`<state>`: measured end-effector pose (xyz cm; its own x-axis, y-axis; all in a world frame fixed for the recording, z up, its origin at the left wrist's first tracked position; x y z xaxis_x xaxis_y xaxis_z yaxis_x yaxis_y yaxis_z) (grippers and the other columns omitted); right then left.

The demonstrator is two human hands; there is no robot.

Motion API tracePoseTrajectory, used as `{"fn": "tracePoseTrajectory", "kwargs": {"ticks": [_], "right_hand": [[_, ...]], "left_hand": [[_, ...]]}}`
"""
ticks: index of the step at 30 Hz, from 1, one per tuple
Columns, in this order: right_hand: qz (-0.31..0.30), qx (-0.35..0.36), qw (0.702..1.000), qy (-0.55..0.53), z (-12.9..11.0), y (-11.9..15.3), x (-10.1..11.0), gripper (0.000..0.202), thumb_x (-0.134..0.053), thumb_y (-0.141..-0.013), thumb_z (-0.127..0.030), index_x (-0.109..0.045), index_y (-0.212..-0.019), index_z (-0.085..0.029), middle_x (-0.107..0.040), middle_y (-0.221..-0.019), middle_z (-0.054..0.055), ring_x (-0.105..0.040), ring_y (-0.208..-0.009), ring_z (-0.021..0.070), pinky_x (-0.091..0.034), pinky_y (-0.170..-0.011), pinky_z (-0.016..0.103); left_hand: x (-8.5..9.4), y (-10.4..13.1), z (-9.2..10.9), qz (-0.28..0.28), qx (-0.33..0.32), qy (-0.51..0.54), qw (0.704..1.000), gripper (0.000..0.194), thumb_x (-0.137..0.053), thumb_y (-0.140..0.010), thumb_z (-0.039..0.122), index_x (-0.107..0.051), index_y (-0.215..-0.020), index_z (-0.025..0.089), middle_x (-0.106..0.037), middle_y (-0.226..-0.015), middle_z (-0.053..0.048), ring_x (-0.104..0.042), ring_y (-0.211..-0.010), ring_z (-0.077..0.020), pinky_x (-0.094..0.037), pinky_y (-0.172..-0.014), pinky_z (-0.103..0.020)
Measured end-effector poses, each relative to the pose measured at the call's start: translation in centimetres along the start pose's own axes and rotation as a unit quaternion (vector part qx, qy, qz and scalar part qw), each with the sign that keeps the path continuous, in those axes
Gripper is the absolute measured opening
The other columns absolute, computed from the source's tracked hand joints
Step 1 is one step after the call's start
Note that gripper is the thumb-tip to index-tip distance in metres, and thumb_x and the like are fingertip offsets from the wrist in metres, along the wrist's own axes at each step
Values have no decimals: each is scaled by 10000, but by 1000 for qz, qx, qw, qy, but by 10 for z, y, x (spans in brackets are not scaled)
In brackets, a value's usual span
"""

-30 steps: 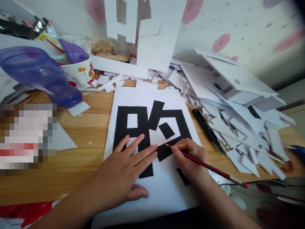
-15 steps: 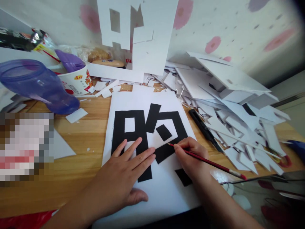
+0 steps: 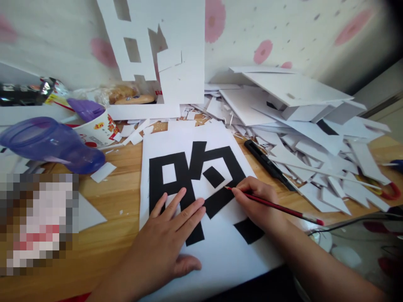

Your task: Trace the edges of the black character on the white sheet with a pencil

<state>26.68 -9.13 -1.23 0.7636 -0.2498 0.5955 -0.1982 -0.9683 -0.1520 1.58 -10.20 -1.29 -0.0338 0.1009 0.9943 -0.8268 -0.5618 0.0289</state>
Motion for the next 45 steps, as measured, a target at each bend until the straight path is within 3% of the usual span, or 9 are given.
{"fn": "tracePoseTrajectory", "kwargs": {"ticks": [6, 13, 21, 30, 34, 38, 41, 43, 45], "right_hand": [[32, -45, 998, 5, 3, -3, 5, 201, -605, -756, -306, -561, -583, -212, -583, -547, -4, -518, -505, 133, -365, -458, 249], [52, -91, 994, -15, 4, -8, 6, 208, -565, -733, -319, -495, -560, -226, -534, -518, -11, -491, -494, 139, -362, -476, 267], [57, -98, 993, -40, 3, -10, 7, 192, -556, -727, -306, -470, -573, -230, -546, -539, -11, -511, -511, 148, -376, -493, 277], [70, -108, 990, -59, 8, -12, 3, 193, -567, -714, -260, -454, -562, -227, -536, -505, -25, -538, -499, 150, -372, -490, 274], [88, -145, 972, -161, 7, -13, 4, 201, -605, -715, -267, -461, -583, -218, -554, -511, -33, -587, -510, 154, -411, -514, 270], [94, -166, 942, -276, 7, -14, 5, 211, -627, -720, -274, -460, -605, -213, -537, -498, -55, -597, -500, 145, -423, -508, 252], [88, -151, 939, -298, 7, -16, 3, 199, -634, -717, -259, -473, -610, -208, -530, -505, -61, -581, -499, 131, -423, -516, 245], [91, -145, 938, -301, 6, -16, 3, 189, -624, -721, -252, -478, -610, -208, -530, -503, -59, -570, -495, 127, -418, -513, 244], [88, -143, 938, -303, 5, -15, 4, 187, -617, -729, -258, -478, -614, -210, -536, -504, -55, -566, -497, 128, -415, -511, 246]], "left_hand": [[-1, 1, -1, 23, -12, -24, 999, 890, -410, -814, 760, -203, -1516, 253, -304, -1548, -2, -122, -1443, -354, -58, -1149, -543], [0, -1, -1, 33, -14, -27, 999, 903, -449, -804, 748, -186, -1518, 262, -339, -1533, -19, -162, -1433, -359, -116, -1135, -544], [-3, 0, -1, 38, -12, -33, 999, 910, -441, -808, 748, -158, -1523, 261, -325, -1538, -17, -170, -1430, -355, -103, -1133, -526], [-4, 1, -2, -18, 3, -11, 1000, 899, -447, -817, 735, -112, -1525, 292, -228, -1571, 4, -118, -1444, -362, -116, -1128, -577], [1, 0, -3, -74, 33, 13, 997, 913, -544, -790, 691, -133, -1517, 323, -183, -1579, -3, -93, -1450, -376, -153, -1115, -642], [28, -16, 10, -160, 65, 18, 985, 908, -616, -756, 650, -255, -1498, 269, -186, -1571, -55, -134, -1440, -389, -212, -1103, -650], [53, -43, 32, -214, 78, -1, 974, 922, -609, -733, 694, -424, -1420, 108, -250, -1531, -190, -262, -1404, -389, -353, -1070, -553], [60, -65, 48, -207, 55, -22, 977, 937, -621, -702, 718, -492, -1364, 67, -344, -1474, -253, -382, -1335, -417, -437, -995, -529], [56, -87, 59, -186, 14, -38, 982, 900, -610, -736, 693, -499, -1351, 46, -398, -1443, -262, -425, -1308, -405, -436, -1006, -497]]}}
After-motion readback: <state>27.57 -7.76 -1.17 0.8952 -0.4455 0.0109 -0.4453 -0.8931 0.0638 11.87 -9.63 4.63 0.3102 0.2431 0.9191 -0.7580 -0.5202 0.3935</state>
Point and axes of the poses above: each hand's wrist, its own y-axis away from the middle knuckle, its own x-axis out of the back of the hand, z = x × y, the point moved 2 cm from there along -y, towards the middle knuckle
